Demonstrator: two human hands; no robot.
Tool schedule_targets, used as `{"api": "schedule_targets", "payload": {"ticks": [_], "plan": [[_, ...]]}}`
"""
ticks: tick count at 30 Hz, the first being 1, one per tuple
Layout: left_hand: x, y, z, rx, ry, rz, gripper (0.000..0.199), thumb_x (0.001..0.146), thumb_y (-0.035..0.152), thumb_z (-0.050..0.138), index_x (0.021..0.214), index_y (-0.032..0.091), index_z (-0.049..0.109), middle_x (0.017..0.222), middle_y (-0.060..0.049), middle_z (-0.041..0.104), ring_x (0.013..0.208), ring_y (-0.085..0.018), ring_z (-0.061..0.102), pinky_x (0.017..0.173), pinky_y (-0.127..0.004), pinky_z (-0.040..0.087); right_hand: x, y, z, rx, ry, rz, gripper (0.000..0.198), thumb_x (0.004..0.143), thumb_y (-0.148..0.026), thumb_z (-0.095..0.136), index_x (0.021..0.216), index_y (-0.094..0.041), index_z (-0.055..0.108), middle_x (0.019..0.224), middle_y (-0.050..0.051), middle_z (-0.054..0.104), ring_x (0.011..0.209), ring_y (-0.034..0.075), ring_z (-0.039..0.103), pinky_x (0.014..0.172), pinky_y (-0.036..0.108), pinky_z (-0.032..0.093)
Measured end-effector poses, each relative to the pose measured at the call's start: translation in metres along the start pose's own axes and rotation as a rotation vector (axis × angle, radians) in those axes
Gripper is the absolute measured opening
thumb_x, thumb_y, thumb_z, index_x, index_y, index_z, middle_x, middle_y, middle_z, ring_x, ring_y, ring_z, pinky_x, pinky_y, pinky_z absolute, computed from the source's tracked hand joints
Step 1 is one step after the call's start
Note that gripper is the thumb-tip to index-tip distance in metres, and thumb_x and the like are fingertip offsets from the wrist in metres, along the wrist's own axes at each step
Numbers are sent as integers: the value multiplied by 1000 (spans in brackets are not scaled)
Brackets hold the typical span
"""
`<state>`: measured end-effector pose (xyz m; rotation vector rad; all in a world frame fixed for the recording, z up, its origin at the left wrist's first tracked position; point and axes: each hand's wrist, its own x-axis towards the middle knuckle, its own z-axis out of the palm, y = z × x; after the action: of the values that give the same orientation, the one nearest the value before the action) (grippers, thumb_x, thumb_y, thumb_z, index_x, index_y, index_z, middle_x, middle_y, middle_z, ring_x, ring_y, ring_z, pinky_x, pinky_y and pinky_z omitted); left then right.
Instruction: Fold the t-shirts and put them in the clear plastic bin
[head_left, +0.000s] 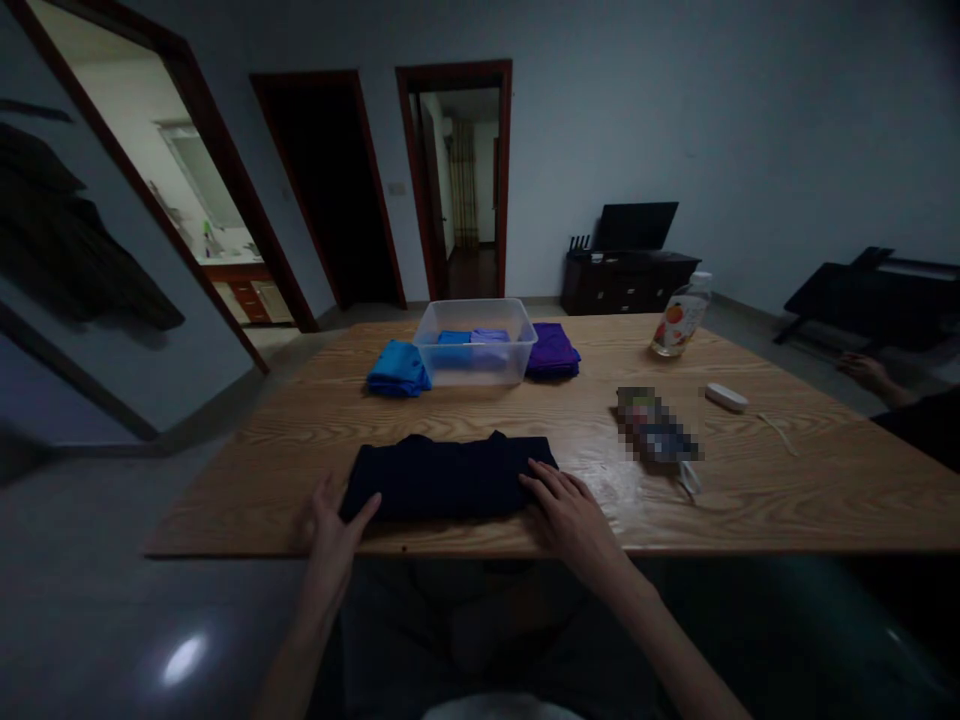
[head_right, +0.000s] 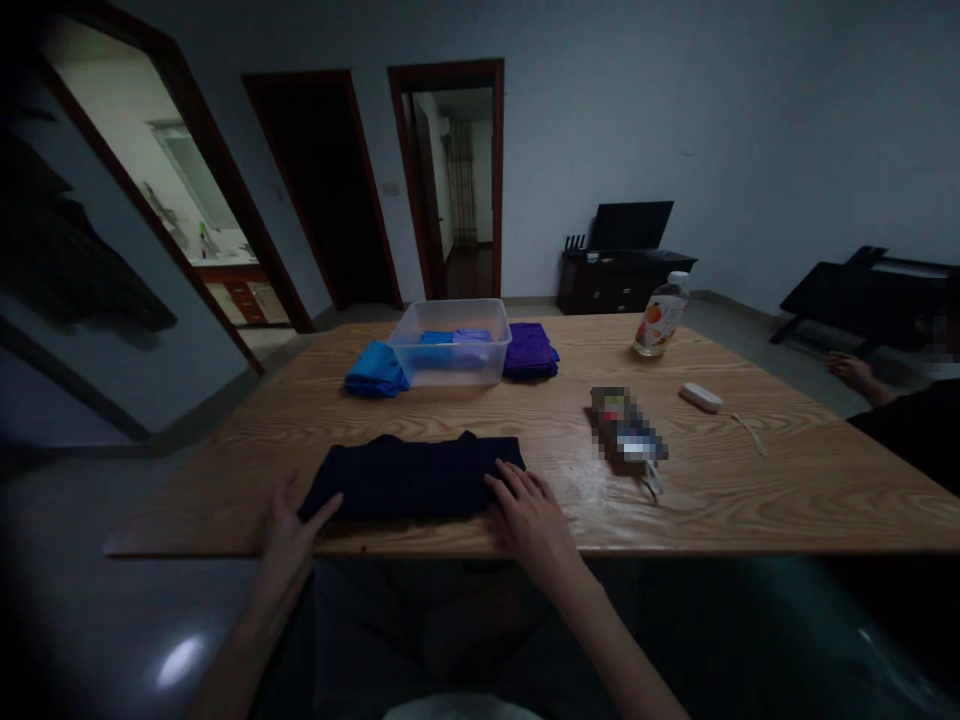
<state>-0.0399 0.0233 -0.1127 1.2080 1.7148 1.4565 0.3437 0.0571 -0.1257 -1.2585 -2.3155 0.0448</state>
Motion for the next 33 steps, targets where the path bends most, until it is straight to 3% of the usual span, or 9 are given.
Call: {"api": "schedule_targets", "payload": {"ticks": [3,6,10,13,17,22,26,28,33], "plan": [[20,-1,0,80,-188,78,83,79,57,81,148,26,46,160,-15,49,155,-33,41,130,-53,32,7,9,-7,-31,-1,36,33,107,-19,48,137,-24,61,157,13,54,139,30,57,111,54,48],[38,0,17,122,-357,83,81,81,56,78,148,23,48,156,-16,53,149,-32,49,128,-51,34,13,22,-23,-47,-1,104,31,105,-17,46,132,-20,61,149,15,59,138,31,57,110,54,48],[54,2,39,394,-328,257,68,94,49,64,152,21,45,161,-17,45,153,-33,42,129,-54,31,28,39,-45,24,-57,63,27,108,-28,49,131,-21,61,150,14,59,144,29,50,122,55,36],[64,12,50,569,-317,445,59,98,41,55,152,20,47,166,-16,37,157,-33,33,130,-54,28,48,50,-46,97,-71,26,36,113,-32,40,145,-23,53,154,11,56,146,25,49,127,51,31],[81,35,73,662,-493,551,52,101,46,53,147,23,54,152,-13,57,147,-31,47,128,-51,30,77,63,-30,55,-75,18,45,103,-28,62,146,-17,54,142,16,64,133,31,58,120,52,40],[96,53,96,666,-577,596,39,100,47,56,130,23,65,134,-11,67,130,-31,59,117,-47,43,92,64,-31,44,-71,5,24,97,-22,68,121,-17,69,118,13,70,113,29,64,107,47,48],[79,81,79,620,-516,648,19,98,33,56,107,23,70,120,-9,70,119,-29,63,110,-45,46,74,37,-60,117,27,-54,20,98,-14,57,114,-19,68,110,10,66,102,25,63,94,39,52],[54,98,58,564,-576,604,16,96,29,57,105,25,69,117,-8,70,113,-27,65,103,-41,50,52,17,-83,136,44,-102,23,97,-12,55,115,-21,68,110,9,65,103,27,61,93,41,51],[-43,97,-6,632,-983,266,27,93,31,68,119,35,71,120,0,71,109,-24,67,93,-33,52,-20,-29,-135,239,-404,-136,26,98,-18,63,119,-31,68,115,4,66,102,25,63,86,37,52]]}}
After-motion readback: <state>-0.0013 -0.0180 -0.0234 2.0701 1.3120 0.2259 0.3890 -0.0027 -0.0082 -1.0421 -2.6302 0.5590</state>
